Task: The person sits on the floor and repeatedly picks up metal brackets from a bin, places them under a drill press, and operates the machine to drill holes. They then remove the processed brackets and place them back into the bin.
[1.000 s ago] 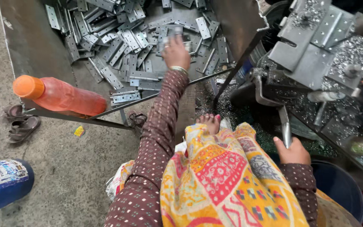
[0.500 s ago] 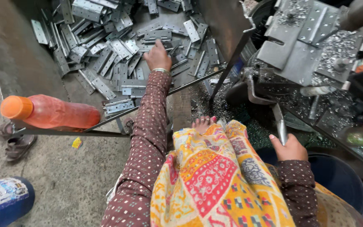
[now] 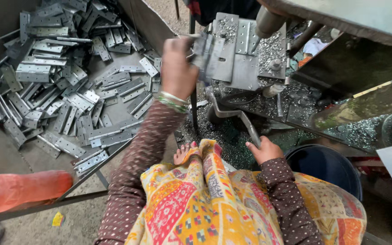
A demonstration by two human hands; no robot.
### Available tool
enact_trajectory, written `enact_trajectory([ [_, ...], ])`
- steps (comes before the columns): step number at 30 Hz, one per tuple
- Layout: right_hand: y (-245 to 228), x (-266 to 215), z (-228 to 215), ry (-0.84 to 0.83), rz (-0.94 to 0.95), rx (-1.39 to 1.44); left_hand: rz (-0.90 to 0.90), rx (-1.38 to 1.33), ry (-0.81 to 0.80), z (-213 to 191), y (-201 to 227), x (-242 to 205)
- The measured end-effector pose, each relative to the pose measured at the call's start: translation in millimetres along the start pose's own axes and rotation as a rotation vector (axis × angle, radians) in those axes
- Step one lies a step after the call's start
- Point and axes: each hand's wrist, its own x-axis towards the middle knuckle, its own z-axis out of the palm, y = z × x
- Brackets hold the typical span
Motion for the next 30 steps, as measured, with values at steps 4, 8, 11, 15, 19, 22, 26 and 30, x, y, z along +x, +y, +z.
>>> enact_trajectory([
  [4, -0.6, -2.7, 3.1, 0.038, -0.019, -0.009, 0.404, 0.493, -0.162, 40.4, 52.1, -25.2],
  [8, -3.1, 2.4, -2.0, -0.010, 0.017, -0.029, 0.372, 0.684, -0.509, 54.1, 72.2, -70.1],
  [11, -10.0, 5.8, -13.6, -0.007, 0.017, -0.073, 0.316, 0.683, -0.572, 69.6, 73.5, -62.3],
  [15, -21.1, 1.1, -28.5, -0.041, 0.034, -0.086, 0.251, 0.617, -0.603, 89.8, 67.3, -31.1],
  [19, -18.6, -0.4, -26.8, -0.015, 0.018, -0.082, 0.285, 0.673, -0.605, 95.9, 65.3, -33.2],
  [22, -4.7, 6.3, -5.1, 0.021, 0.018, -0.057, 0.293, 0.660, -0.549, 98.6, 66.1, -40.8],
  [26, 13.6, 11.1, 50.8, 0.138, -0.026, 0.016, 0.270, 0.616, -0.568, 100.3, 63.7, -38.4],
  [30, 22.1, 15.2, 75.9, 0.162, -0.061, 0.002, 0.290, 0.594, -0.477, 99.4, 66.0, -40.9],
])
